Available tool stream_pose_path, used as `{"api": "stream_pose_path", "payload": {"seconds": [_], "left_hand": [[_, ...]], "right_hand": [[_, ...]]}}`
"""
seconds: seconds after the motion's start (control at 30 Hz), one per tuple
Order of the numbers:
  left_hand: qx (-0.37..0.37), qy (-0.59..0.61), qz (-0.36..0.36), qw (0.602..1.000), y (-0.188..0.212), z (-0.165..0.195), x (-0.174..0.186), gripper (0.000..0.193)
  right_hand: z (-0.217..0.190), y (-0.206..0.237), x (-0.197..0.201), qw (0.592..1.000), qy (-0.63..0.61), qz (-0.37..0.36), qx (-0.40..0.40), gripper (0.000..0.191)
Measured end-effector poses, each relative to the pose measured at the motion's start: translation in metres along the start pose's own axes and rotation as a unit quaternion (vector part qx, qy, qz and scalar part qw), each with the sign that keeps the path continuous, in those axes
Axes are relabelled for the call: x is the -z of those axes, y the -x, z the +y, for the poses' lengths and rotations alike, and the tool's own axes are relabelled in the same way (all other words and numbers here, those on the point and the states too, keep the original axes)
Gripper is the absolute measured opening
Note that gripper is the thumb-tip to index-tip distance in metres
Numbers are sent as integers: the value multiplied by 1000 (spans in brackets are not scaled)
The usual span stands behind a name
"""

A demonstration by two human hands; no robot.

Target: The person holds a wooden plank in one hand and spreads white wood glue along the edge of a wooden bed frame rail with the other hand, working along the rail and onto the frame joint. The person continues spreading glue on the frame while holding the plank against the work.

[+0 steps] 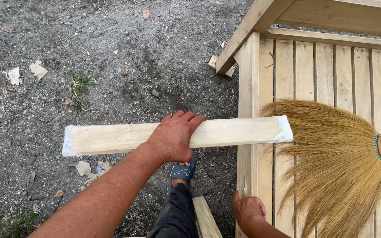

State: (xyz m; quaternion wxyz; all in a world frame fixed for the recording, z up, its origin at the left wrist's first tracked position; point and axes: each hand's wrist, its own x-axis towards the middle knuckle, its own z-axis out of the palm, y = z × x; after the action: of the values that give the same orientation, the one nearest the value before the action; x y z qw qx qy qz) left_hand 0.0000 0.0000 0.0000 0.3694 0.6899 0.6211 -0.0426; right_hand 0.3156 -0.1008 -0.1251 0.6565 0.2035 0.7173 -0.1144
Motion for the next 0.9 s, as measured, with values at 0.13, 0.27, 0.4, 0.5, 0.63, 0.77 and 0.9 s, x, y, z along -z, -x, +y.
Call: {"api": "stream_pose_path", "payload": {"seconds": [0.13,0.27,0.4,0.5,0.63,0.77,0.9], "left_hand": [[1,16,0,1000,1,-15,-4,97],[-14,20,18,1000,0,-35,-5,97],[-13,30,24,999,-9,-49,-10,98],[-24,46,36,998,-13,-64,-19,97],[-34,52,45,997,-17,-77,-33,96],[-45,45,45,997,-23,-83,-47,98],[-50,40,34,997,-24,-82,-58,96]], "right_hand": [[3,-6,13,999,34,-34,-12,79],[15,-10,26,999,-40,0,-29,65],[29,-20,29,997,-71,3,-11,57],[23,-35,32,997,-77,8,-1,46],[18,-42,41,994,-87,51,32,51],[19,-44,66,988,-137,-73,2,72],[19,-41,73,967,-219,-128,-7,77]]}}
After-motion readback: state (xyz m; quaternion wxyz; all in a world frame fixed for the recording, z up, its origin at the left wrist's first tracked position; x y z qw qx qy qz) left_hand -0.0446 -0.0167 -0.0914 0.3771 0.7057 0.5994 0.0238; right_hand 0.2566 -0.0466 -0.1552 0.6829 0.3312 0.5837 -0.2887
